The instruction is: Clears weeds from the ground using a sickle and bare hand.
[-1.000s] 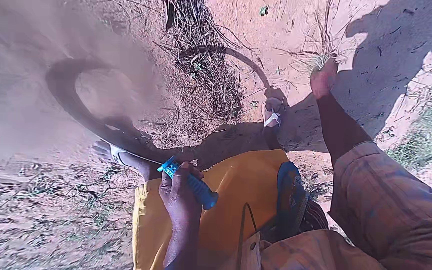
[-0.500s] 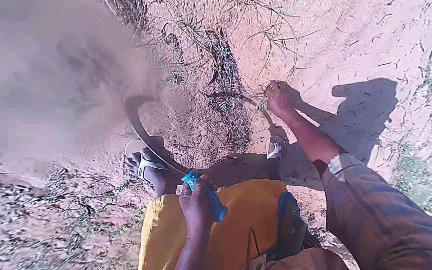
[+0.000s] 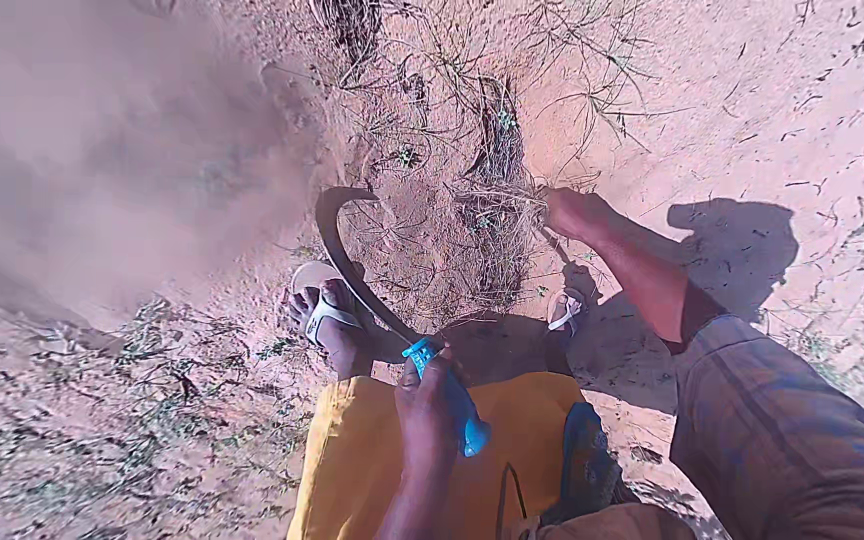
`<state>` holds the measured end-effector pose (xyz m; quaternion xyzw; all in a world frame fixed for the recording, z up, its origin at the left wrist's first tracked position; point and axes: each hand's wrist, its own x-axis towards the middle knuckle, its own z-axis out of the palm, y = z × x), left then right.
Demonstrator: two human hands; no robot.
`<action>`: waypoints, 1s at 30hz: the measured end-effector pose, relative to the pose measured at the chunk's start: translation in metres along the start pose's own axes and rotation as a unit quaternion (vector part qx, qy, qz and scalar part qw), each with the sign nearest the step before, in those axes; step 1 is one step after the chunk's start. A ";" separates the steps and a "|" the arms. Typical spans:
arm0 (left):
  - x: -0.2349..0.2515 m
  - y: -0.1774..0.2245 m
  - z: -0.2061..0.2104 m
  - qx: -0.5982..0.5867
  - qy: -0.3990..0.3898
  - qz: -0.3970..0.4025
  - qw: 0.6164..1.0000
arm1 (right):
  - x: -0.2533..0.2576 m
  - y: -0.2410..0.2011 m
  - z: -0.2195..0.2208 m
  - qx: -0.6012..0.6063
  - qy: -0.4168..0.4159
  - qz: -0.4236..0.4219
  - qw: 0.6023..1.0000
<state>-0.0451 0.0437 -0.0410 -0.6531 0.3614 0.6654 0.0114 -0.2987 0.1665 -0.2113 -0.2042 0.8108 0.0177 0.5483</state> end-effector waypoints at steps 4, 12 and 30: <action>-0.010 0.011 0.001 -0.030 -0.020 -0.002 0.999 | 0.042 -0.003 -0.021 -0.075 0.127 0.018 0.989; -0.041 0.034 -0.020 -0.135 -0.075 -0.054 0.987 | 0.091 0.035 -0.049 -0.010 0.188 0.253 0.949; -0.029 0.100 -0.054 -0.246 -0.153 -0.002 0.957 | 0.060 -0.080 -0.004 -0.099 0.053 0.046 0.993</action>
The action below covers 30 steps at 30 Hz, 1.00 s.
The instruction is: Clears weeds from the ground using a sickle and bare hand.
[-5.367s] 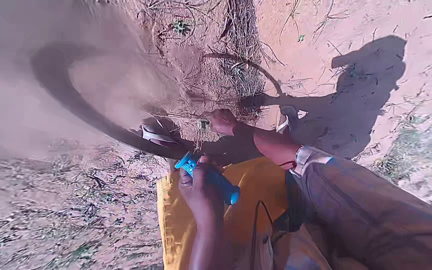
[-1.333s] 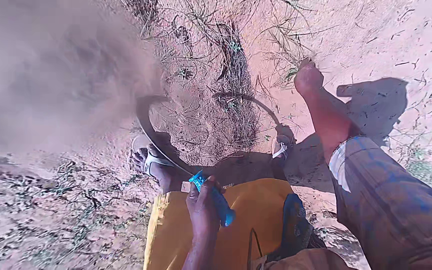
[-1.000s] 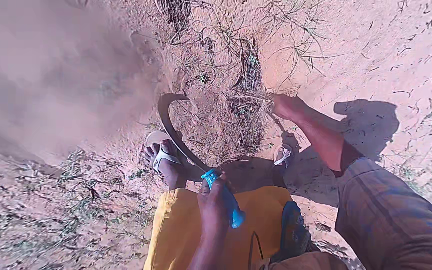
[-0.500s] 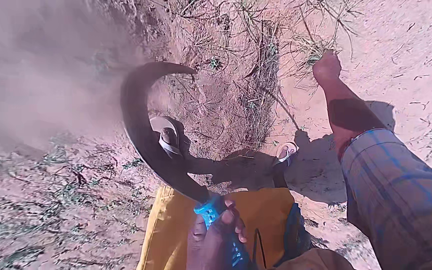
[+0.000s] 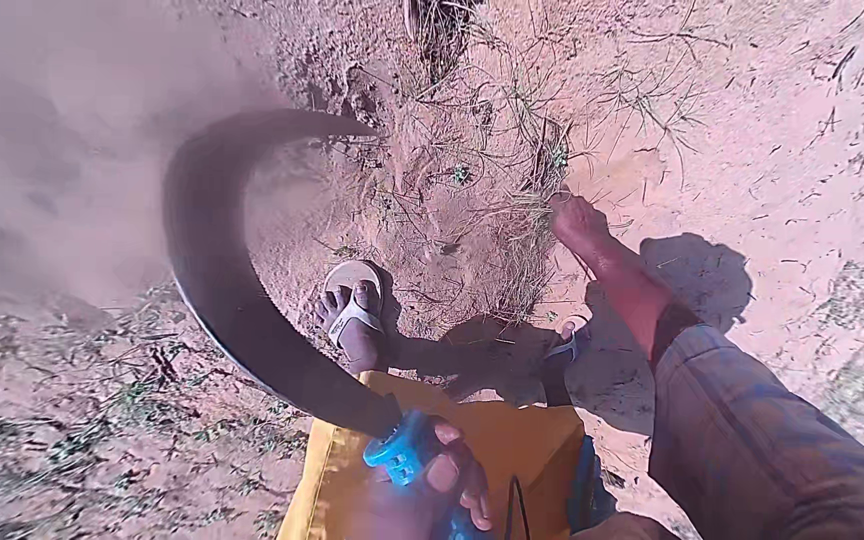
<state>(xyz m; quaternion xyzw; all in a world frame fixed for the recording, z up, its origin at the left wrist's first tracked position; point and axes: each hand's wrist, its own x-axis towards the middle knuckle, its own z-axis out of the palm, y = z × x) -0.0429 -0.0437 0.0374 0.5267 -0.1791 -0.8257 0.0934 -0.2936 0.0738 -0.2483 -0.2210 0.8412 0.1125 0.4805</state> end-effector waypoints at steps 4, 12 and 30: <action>0.004 0.007 -0.006 0.022 0.013 -0.005 1.000 | 0.077 0.059 -0.075 0.023 0.179 0.107 0.978; 0.005 -0.001 -0.007 0.006 0.034 -0.033 0.999 | 0.099 0.077 -0.071 0.098 0.130 0.179 0.970; 0.004 -0.012 0.003 0.027 0.058 -0.054 0.997 | 0.086 0.117 -0.073 0.092 0.171 0.263 0.945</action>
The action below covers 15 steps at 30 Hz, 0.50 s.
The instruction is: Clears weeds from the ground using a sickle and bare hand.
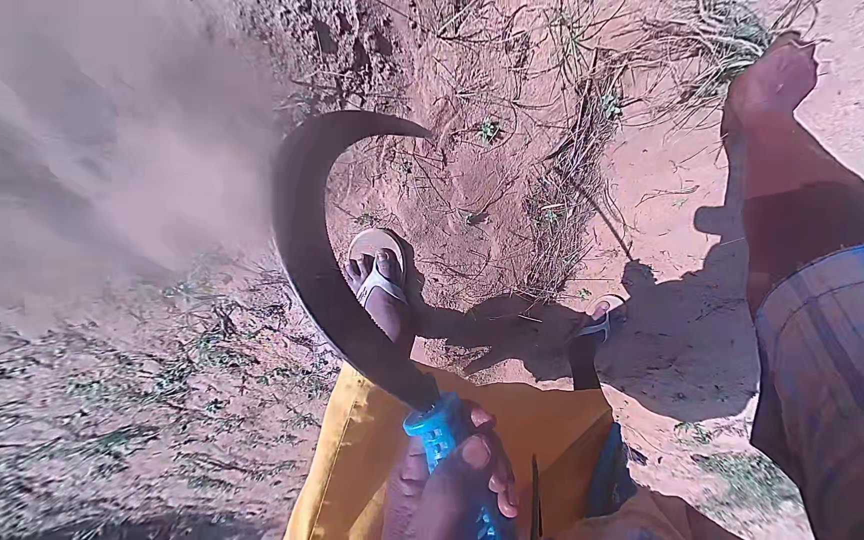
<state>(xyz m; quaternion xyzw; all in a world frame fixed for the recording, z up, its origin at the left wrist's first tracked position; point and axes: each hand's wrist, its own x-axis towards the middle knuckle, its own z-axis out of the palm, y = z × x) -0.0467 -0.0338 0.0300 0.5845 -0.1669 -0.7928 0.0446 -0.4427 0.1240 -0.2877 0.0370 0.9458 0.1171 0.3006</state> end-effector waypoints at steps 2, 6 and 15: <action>0.000 0.002 -0.001 0.003 0.001 0.007 1.000 | 0.001 0.003 0.010 0.058 -0.015 0.005 0.998; -0.002 0.005 0.002 0.017 0.000 0.037 0.999 | -0.009 0.015 0.023 0.058 -0.059 -0.045 0.996; -0.003 0.023 0.016 0.032 -0.027 0.071 0.997 | -0.185 -0.045 0.038 -0.110 -0.343 -0.384 0.850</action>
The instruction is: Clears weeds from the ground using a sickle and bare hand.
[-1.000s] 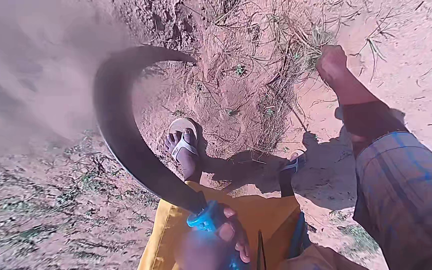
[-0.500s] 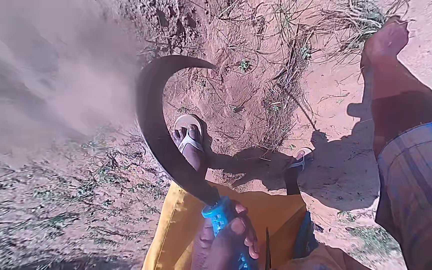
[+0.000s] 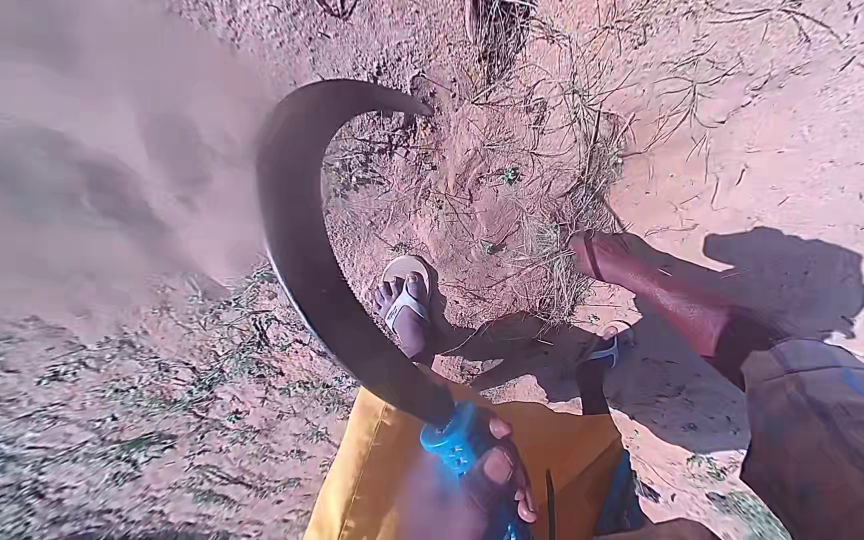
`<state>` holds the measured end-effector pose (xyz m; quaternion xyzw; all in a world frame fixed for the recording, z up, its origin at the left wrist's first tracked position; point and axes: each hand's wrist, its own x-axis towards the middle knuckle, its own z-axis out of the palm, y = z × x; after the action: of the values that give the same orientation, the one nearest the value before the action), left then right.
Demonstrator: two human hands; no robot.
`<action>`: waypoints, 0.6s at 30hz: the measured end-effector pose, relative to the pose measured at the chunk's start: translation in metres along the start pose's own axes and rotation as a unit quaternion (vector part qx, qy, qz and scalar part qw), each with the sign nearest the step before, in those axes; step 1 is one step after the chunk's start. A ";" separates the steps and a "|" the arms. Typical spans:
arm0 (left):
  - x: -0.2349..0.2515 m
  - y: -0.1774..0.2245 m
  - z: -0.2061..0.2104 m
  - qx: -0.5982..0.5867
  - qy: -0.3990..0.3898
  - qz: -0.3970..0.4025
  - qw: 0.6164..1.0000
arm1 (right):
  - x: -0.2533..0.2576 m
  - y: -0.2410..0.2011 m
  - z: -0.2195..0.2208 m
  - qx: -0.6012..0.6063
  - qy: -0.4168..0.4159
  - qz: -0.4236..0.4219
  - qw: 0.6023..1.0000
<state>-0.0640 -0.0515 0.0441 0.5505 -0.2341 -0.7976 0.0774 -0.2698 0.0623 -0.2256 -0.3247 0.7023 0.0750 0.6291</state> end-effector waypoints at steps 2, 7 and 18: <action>0.002 0.004 -0.003 -0.004 0.002 0.005 1.000 | 0.024 -0.020 -0.011 -0.007 0.036 -0.007 0.999; 0.005 0.005 -0.018 0.011 0.025 -0.006 1.000 | 0.108 0.005 -0.079 -0.049 0.222 0.014 0.974; 0.003 0.015 -0.037 -0.029 0.040 -0.027 0.998 | 0.145 -0.008 -0.107 0.080 0.239 0.235 0.939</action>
<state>-0.0334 -0.0768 0.0380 0.5852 -0.1922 -0.7836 0.0811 -0.3543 -0.0516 -0.3367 -0.1076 0.8918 0.0841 0.4313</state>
